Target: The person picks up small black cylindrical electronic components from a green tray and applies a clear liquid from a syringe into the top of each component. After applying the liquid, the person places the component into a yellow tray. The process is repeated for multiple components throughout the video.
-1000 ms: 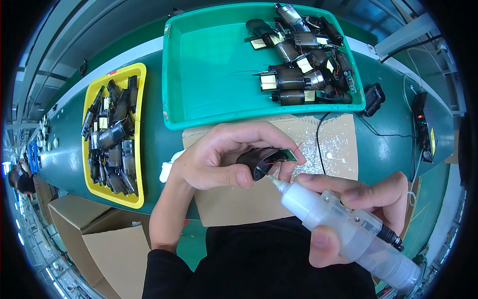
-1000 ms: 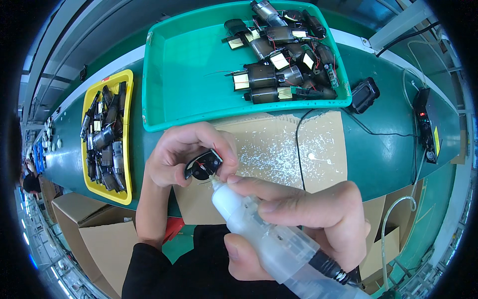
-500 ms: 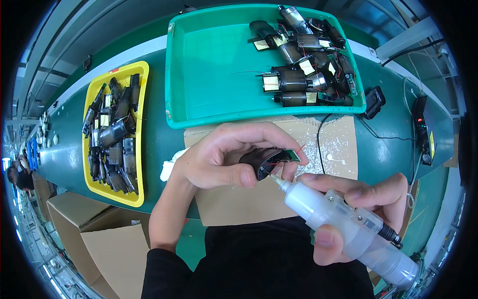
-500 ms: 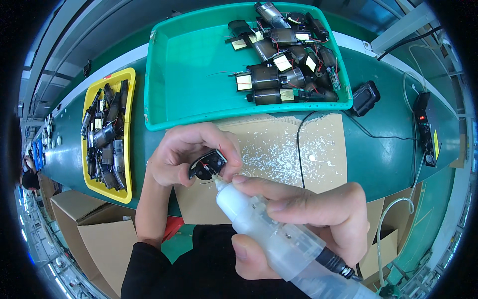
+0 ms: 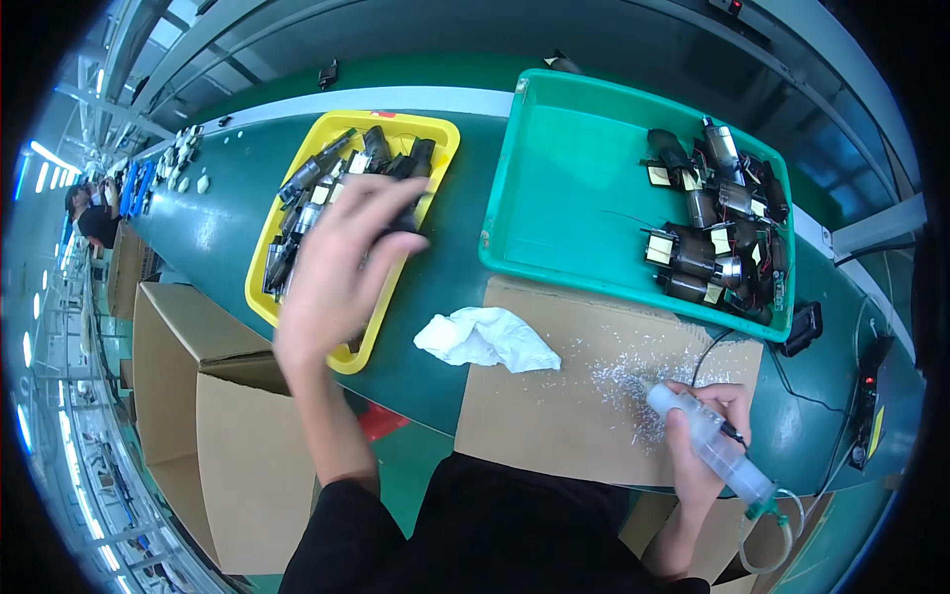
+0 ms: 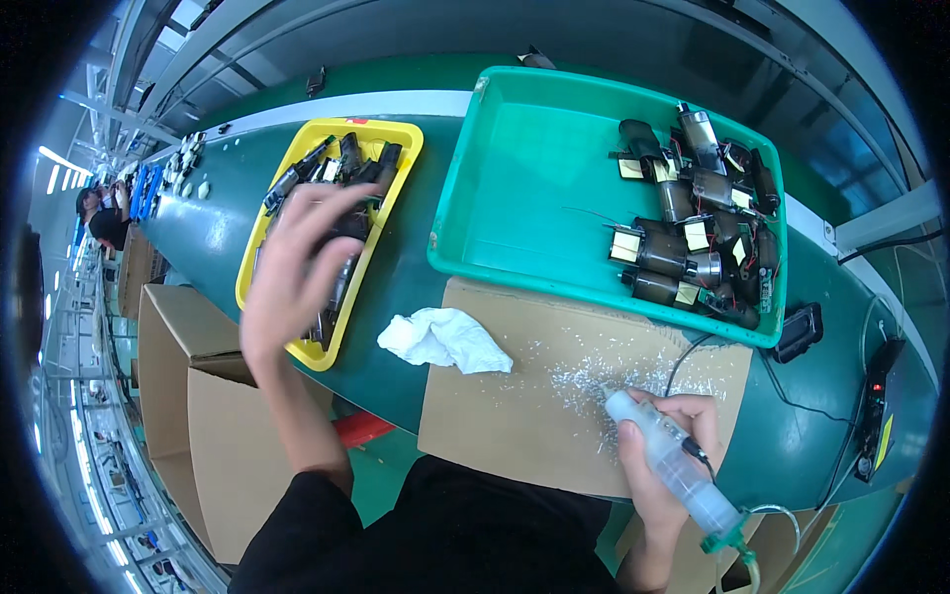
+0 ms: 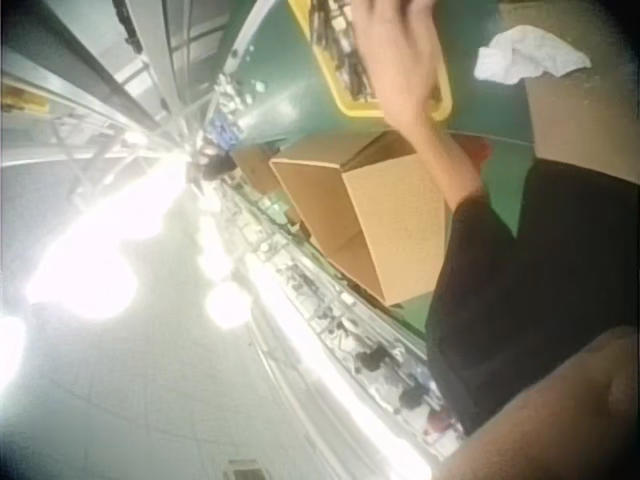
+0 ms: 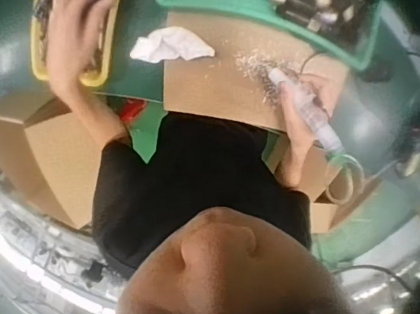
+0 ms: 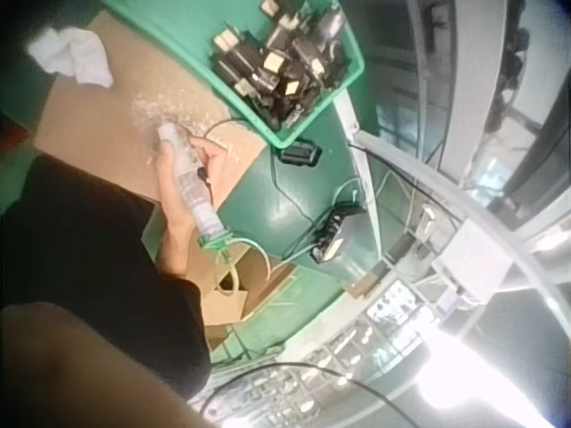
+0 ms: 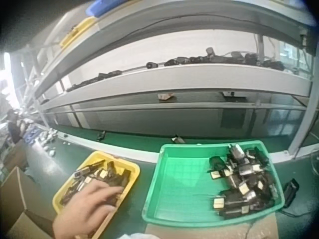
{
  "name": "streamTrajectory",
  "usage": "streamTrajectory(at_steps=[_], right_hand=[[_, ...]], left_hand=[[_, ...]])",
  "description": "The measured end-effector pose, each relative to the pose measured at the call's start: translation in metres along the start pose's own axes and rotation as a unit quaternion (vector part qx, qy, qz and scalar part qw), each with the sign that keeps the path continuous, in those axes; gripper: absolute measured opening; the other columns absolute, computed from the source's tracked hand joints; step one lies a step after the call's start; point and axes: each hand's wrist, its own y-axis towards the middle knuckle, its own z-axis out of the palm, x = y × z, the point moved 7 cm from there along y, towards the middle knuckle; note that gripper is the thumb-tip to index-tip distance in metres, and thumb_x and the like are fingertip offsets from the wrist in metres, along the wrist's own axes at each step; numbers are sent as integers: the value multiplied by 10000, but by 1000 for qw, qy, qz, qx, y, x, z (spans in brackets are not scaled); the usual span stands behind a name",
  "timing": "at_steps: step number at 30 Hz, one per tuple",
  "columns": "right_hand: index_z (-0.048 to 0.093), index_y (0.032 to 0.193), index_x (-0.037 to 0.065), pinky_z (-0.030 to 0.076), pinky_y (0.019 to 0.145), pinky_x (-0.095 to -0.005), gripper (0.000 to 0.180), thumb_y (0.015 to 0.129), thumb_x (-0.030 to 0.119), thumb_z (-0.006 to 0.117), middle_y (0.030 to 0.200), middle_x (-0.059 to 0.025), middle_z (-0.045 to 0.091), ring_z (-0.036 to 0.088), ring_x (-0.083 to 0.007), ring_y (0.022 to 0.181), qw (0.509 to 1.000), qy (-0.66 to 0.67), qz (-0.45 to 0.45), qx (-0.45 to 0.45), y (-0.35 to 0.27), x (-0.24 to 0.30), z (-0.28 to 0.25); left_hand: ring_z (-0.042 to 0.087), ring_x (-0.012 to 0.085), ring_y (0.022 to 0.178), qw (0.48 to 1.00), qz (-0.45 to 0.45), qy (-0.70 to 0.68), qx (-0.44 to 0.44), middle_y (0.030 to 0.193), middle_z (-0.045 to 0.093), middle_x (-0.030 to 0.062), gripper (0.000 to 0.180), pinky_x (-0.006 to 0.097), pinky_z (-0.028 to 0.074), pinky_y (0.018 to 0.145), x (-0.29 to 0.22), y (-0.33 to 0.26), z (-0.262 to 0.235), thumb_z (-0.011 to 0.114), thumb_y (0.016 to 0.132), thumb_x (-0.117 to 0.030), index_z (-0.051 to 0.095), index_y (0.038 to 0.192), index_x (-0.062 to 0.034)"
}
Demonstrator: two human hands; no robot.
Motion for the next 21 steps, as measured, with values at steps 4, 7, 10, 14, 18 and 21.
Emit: streamTrajectory(at_steps=[4,7,10,14,18,21], right_hand=[[459,946,-7,500,788,-293,282,763,-10,674,904,-206,670,651,-194,866,1000,11,27,11,-3,-16,-2],[465,947,-2,503,780,-290,290,756,-10,683,922,-198,674,651,-184,862,999,22,39,7,-4,-19,-6],[473,950,-2,508,764,-279,303,748,-10,698,933,-196,674,649,-172,856,998,41,53,-3,-4,-20,-5],[493,953,-5,520,735,-258,311,744,13,724,931,-186,682,662,-161,844,994,74,81,3,-7,-25,-9],[510,942,1,535,746,-269,308,747,54,742,937,-161,693,684,-182,857,999,33,30,13,-5,-18,-7],[514,942,7,538,761,-278,312,748,74,748,944,-147,694,687,-197,877,999,13,28,22,-5,-15,-12]], left_hand=[[549,338,996,990,-70,100,-72,1096,548,175,341,369,419,892,53,-5,-35,589,844,-83,575,1178,-18],[557,318,1023,987,-34,146,-65,1108,565,164,298,340,411,910,53,25,-32,541,884,-90,569,1169,-7],[572,320,1000,992,43,110,-48,1073,592,165,265,355,424,891,25,80,-7,526,903,-119,588,1133,-4],[579,320,1013,980,162,106,45,1080,611,158,254,368,449,893,-6,183,69,530,892,-117,612,1117,-32],[584,316,1028,977,120,138,113,1121,614,148,298,391,464,894,24,289,158,616,818,-82,628,1115,-88],[588,315,1019,927,109,209,292,1105,625,141,343,384,456,918,1,309,188,667,767,-79,637,1108,-112]])
